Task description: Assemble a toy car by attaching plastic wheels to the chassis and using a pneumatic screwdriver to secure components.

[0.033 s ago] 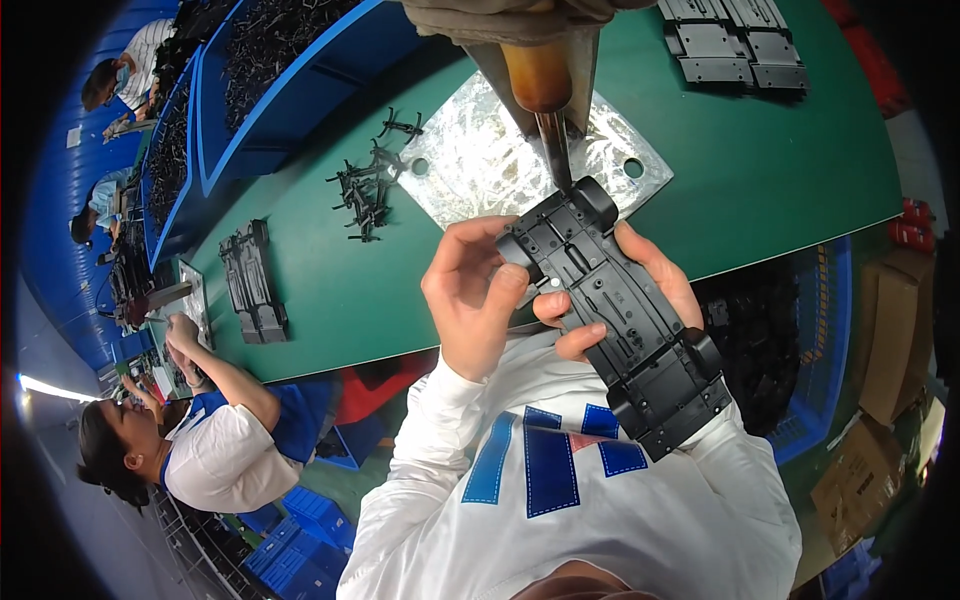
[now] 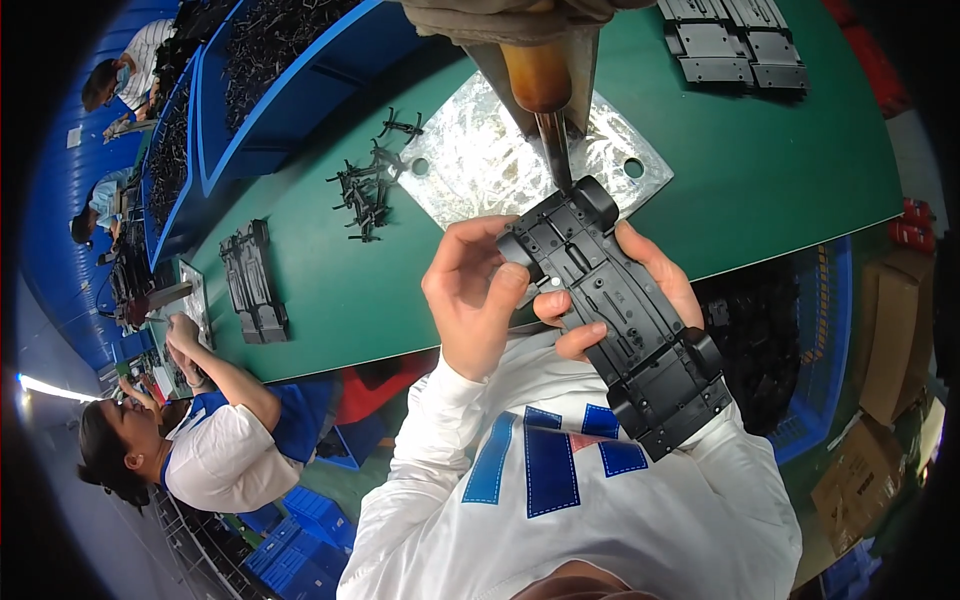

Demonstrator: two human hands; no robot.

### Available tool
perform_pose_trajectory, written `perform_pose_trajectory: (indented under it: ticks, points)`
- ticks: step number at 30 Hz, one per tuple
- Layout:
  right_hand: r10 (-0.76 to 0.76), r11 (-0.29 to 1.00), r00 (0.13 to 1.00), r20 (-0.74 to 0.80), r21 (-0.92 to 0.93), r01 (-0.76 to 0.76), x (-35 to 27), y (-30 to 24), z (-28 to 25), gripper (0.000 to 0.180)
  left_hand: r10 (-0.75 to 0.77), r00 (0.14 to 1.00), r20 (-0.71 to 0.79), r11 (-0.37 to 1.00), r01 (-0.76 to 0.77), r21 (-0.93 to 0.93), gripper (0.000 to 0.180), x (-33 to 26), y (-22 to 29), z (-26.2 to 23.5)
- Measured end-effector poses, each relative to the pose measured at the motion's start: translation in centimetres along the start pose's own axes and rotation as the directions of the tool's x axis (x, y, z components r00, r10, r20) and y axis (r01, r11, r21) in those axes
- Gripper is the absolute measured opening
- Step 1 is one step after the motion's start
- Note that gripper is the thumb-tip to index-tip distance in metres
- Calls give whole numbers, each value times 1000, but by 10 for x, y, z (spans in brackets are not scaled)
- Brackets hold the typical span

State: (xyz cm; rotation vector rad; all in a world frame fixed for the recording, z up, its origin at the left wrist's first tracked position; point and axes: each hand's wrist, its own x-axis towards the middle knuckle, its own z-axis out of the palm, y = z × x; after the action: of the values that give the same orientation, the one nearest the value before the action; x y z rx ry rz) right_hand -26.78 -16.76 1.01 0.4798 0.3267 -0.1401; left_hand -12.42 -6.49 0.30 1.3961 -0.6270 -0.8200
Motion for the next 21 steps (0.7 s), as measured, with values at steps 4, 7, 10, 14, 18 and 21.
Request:
perform_pose_trajectory:
  ticks: [4, 7, 10, 14, 18, 21]
  points:
    - [7, 998, 998, 60, 66, -11, 0, 0, 1, 53, -14, 1000, -5, 1000, 14, 1, 35, 1, 1, 2]
    - [1, 998, 1000, 15, 58, -2, 0, 1, 3, 54, -7, 1000, 9, 1000, 7, -5, 35, 0, 0, 0]
    - [5, 998, 1000, 20, 60, -6, -1, 2, 2, 54, 1, 1000, -12, 1000, -1, -30, 35, 0, -2, 1]
    - [-4, 999, 1000, 12, 46, 3, 0, 1, 2, 54, -2, 1000, 0, 1000, 2, -22, 35, 1, -3, -1]
    - [-10, 1000, 1000, 11, 14, 10, 1, 1, 2, 54, 7, 1000, -10, 1000, -7, -6, 34, 1, -4, -2]
    - [-8, 1000, 1000, 13, 16, 8, 1, 2, 4, 54, 4, 1000, -7, 1000, -5, -9, 34, 1, -3, -1]
